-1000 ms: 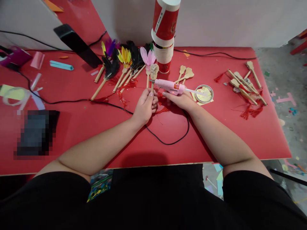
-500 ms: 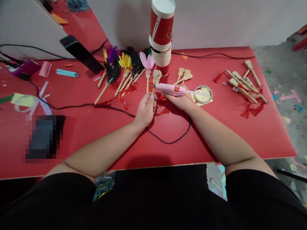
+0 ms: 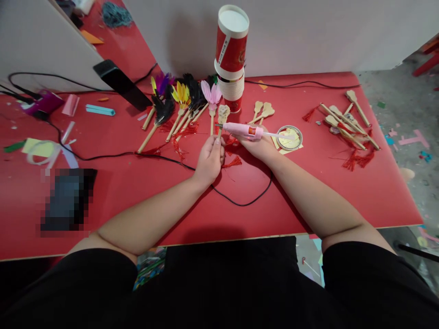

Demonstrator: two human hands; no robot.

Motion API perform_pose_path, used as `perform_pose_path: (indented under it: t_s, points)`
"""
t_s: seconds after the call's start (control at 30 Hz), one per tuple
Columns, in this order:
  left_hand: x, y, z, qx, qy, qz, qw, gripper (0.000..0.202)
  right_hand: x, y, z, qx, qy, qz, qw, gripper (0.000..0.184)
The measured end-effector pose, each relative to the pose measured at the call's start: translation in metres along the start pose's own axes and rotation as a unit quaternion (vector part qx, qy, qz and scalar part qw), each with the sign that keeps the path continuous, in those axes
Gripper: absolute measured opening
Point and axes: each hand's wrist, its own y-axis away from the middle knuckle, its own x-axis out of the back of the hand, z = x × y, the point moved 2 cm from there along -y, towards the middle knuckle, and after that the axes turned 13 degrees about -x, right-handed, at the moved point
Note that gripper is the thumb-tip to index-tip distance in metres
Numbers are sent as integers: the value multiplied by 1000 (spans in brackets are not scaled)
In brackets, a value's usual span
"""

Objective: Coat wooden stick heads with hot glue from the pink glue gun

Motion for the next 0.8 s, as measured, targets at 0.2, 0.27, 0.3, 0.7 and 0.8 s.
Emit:
perform_pose_path:
  t_s: [0.2, 0.27, 0.3, 0.7, 0.8]
  points:
    - [0, 0, 5, -6, -3, -3, 1000, 58, 2, -6, 8, 7, 80, 65, 995, 50]
    - [0, 1, 6, -7, 0, -9, 1000, 62, 3, -8, 11, 0, 72, 67, 995, 52]
    - [0, 1, 6, -8, 3, -13, 1000, 64, 3, -8, 12, 2, 61, 65, 996, 53]
    - [0, 0, 2, -12, 0, -4, 1000, 65, 3, 4, -5, 48, 47, 20, 998, 47]
    - [1, 0, 0, -17, -12, -10, 1000, 65, 2, 2, -3, 49, 77, 38, 995, 42]
